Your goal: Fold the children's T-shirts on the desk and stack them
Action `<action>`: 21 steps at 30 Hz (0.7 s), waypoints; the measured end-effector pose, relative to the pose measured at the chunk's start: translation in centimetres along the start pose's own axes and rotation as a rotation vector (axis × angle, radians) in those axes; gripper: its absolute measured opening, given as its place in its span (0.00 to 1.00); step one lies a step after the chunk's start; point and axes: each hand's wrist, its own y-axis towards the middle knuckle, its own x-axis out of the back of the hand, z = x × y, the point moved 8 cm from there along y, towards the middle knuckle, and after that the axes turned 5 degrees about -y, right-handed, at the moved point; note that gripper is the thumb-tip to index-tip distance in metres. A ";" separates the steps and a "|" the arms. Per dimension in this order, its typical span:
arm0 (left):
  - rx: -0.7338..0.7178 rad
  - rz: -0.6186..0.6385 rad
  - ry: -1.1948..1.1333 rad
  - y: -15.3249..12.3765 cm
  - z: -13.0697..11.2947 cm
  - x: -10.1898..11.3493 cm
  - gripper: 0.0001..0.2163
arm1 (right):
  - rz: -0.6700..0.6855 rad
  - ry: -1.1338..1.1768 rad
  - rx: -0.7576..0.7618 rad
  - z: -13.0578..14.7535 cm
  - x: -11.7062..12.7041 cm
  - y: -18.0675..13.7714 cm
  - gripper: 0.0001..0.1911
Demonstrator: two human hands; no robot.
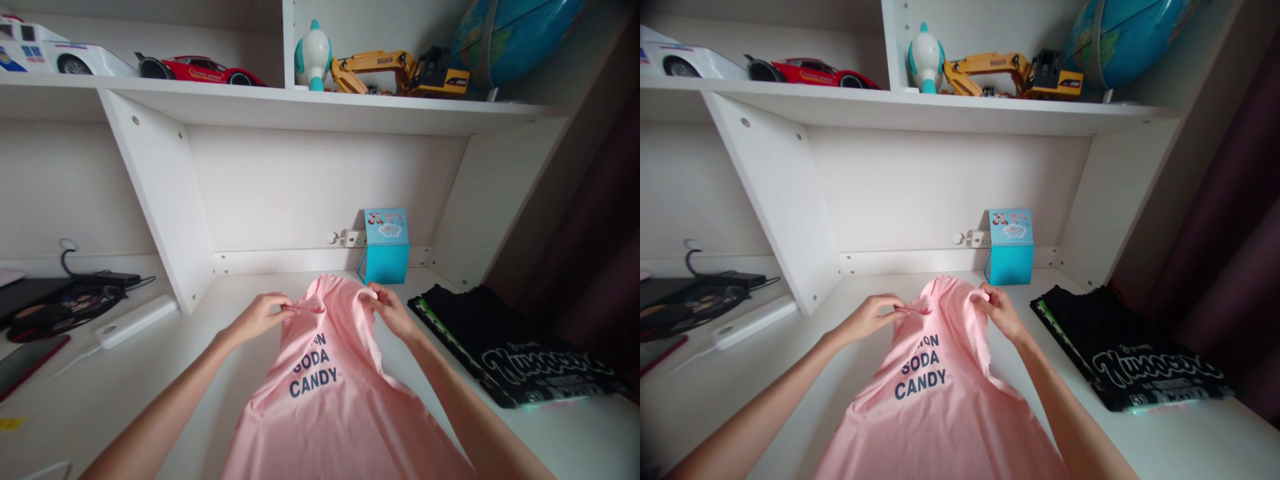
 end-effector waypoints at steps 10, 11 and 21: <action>0.334 -0.274 0.566 -1.8 4.7 12.5 0.13 | -0.262 -1.120 -0.088 1.5 9.2 3.3 0.14; 0.416 -0.275 0.650 -1.5 5.8 12.7 0.13 | -0.237 -1.188 -0.106 0.7 8.8 4.0 0.15; 0.404 0.207 0.538 -3.2 8.4 -3.5 0.30 | 0.326 -1.049 -0.077 -6.1 -4.9 -2.4 0.32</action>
